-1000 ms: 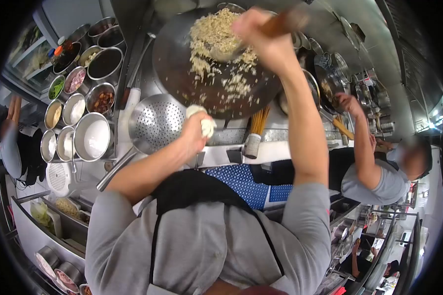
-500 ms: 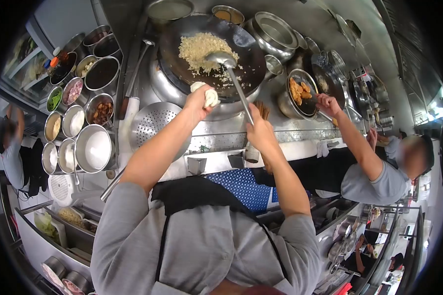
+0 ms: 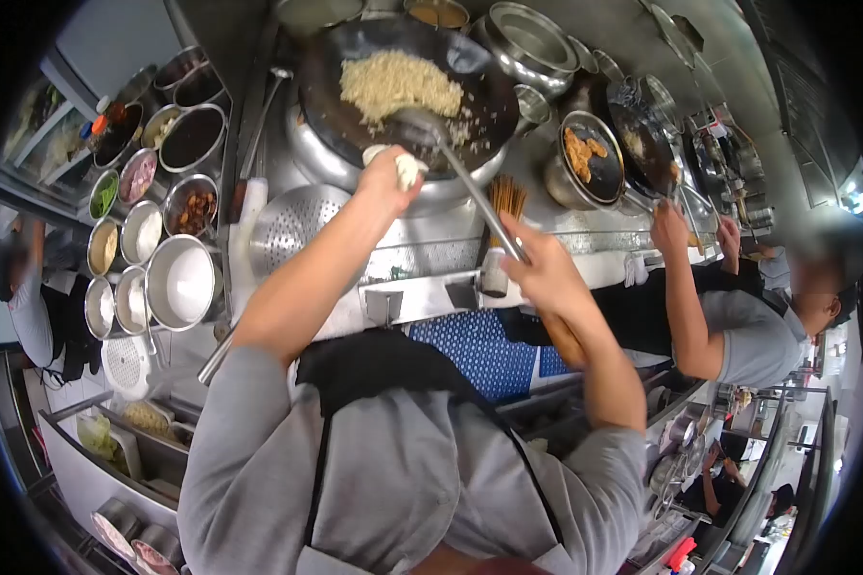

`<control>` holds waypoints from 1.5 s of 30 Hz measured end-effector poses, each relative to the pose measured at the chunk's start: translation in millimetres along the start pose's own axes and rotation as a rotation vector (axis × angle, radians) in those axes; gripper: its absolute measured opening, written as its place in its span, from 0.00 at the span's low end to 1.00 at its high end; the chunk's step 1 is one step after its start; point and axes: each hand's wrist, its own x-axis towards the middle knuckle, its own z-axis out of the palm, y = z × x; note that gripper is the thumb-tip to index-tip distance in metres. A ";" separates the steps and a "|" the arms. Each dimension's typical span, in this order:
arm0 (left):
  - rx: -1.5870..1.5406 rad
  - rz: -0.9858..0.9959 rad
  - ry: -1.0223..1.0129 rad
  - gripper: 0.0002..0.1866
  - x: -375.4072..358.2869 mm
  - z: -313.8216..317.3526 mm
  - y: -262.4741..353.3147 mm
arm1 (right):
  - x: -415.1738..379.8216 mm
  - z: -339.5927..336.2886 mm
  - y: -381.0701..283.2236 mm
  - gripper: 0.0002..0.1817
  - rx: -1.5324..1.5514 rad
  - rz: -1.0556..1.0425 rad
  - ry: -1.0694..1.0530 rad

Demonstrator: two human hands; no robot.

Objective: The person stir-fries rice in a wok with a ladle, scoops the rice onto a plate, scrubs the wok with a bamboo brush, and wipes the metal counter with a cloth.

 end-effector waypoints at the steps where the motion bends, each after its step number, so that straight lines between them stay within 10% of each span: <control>1: -0.009 -0.009 -0.064 0.02 -22.0 -0.8 7.7 | -10.5 -18.6 -12.8 0.34 -0.007 0.004 -0.069; 4: -0.001 -0.151 -0.069 0.03 -77.4 18.5 25.4 | -32.9 -66.1 -54.3 0.35 -0.055 0.032 -0.264; 13: 0.041 0.012 -0.143 0.04 -108.2 -34.0 -37.1 | 78.7 -1.6 -13.8 0.32 -0.292 -0.162 0.238; 23: 0.066 -0.095 -0.078 0.04 -112.5 9.8 10.6 | -31.8 -59.5 -48.6 0.34 0.076 0.042 -0.286; 31: -0.092 0.062 -0.015 0.06 -90.9 -44.1 -52.6 | 54.2 -11.1 -5.2 0.33 -0.420 -0.193 0.166; 36: -0.052 -0.180 -0.130 0.05 -115.9 10.2 11.5 | 16.9 -71.9 -76.0 0.33 -0.360 0.127 -0.330; 41: -0.087 0.106 -0.037 0.02 -53.8 -20.1 -41.8 | 70.3 5.7 -25.4 0.32 -0.386 -0.033 0.004; 45: 0.084 -0.057 -0.162 0.01 -93.2 -32.5 -25.3 | 20.0 12.6 2.0 0.34 -0.142 -0.123 0.160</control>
